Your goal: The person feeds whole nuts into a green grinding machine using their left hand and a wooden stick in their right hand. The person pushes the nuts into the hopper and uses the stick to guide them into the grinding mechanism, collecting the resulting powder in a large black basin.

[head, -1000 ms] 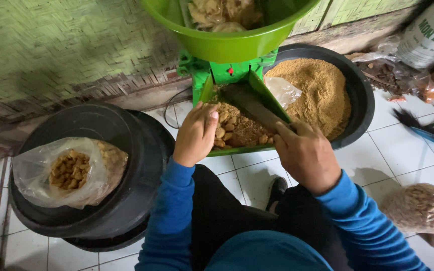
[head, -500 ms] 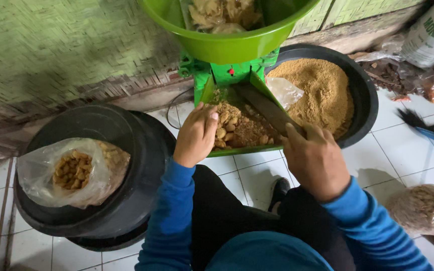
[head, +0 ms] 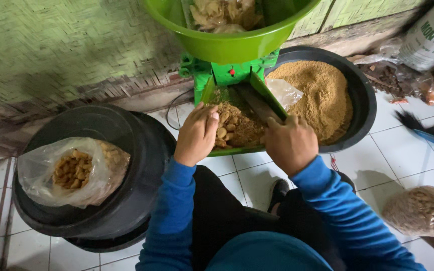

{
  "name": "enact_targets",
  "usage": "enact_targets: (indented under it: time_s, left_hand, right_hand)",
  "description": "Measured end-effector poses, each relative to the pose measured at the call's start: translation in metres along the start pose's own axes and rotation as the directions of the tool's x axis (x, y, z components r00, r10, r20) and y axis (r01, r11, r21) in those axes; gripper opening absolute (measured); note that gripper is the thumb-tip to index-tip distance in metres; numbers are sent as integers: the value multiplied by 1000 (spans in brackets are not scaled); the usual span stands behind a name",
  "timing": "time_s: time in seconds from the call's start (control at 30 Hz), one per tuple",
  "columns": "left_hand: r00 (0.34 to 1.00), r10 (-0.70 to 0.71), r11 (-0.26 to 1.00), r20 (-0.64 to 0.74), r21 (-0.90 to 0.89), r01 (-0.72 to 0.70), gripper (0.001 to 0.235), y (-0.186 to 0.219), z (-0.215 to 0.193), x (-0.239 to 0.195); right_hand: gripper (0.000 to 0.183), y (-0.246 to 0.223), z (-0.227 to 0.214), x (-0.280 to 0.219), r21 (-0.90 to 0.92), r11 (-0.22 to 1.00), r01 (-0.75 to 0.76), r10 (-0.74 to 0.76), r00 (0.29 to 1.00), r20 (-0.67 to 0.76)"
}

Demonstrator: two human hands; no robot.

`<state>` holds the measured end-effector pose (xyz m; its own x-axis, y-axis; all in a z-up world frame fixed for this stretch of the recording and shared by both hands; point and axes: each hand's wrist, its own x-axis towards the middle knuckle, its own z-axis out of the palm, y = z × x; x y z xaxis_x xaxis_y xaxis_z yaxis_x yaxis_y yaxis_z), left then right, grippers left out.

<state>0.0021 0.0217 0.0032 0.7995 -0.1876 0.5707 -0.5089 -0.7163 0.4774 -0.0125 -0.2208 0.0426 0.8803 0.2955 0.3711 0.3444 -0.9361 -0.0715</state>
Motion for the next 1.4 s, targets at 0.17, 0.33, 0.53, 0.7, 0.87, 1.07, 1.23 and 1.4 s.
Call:
enact_targets:
  time_s: [0.17, 0.33, 0.53, 0.7, 0.87, 1.07, 1.23, 1.4]
  left_hand:
    - [999, -45, 997, -22, -57, 44, 36, -1, 1, -1]
    - [999, -49, 998, -14, -43, 49, 37, -3, 2, -3]
    - [996, -93, 995, 14, -45, 93, 38, -4, 3, -3]
    - [995, -94, 995, 12, -26, 95, 37, -3, 3, -4]
    - [993, -114, 993, 9, -39, 114, 37, -3, 4, -4]
    - [998, -58, 998, 22, -14, 58, 36, -7, 4, -5]
    - [998, -66, 998, 20, -22, 67, 37, -8, 5, -5]
    - [999, -38, 999, 33, 1, 38, 36, -10, 6, -6]
  right_hand:
    - [22, 1, 18, 10, 12, 999, -51, 50, 994, 94]
    - [22, 3, 28, 17, 25, 998, -52, 49, 994, 95]
    - [23, -1, 20, 14, 31, 999, -35, 34, 998, 49]
    - [22, 1, 12, 3, -14, 999, -50, 51, 997, 62]
    - [19, 2, 30, 22, -45, 998, -42, 46, 994, 101]
    - [22, 6, 23, 13, 30, 999, -31, 29, 997, 66]
    - [23, 6, -7, -9, 84, 996, 36, -29, 996, -88]
    - [22, 11, -38, -19, 55, 998, 26, -15, 980, -196]
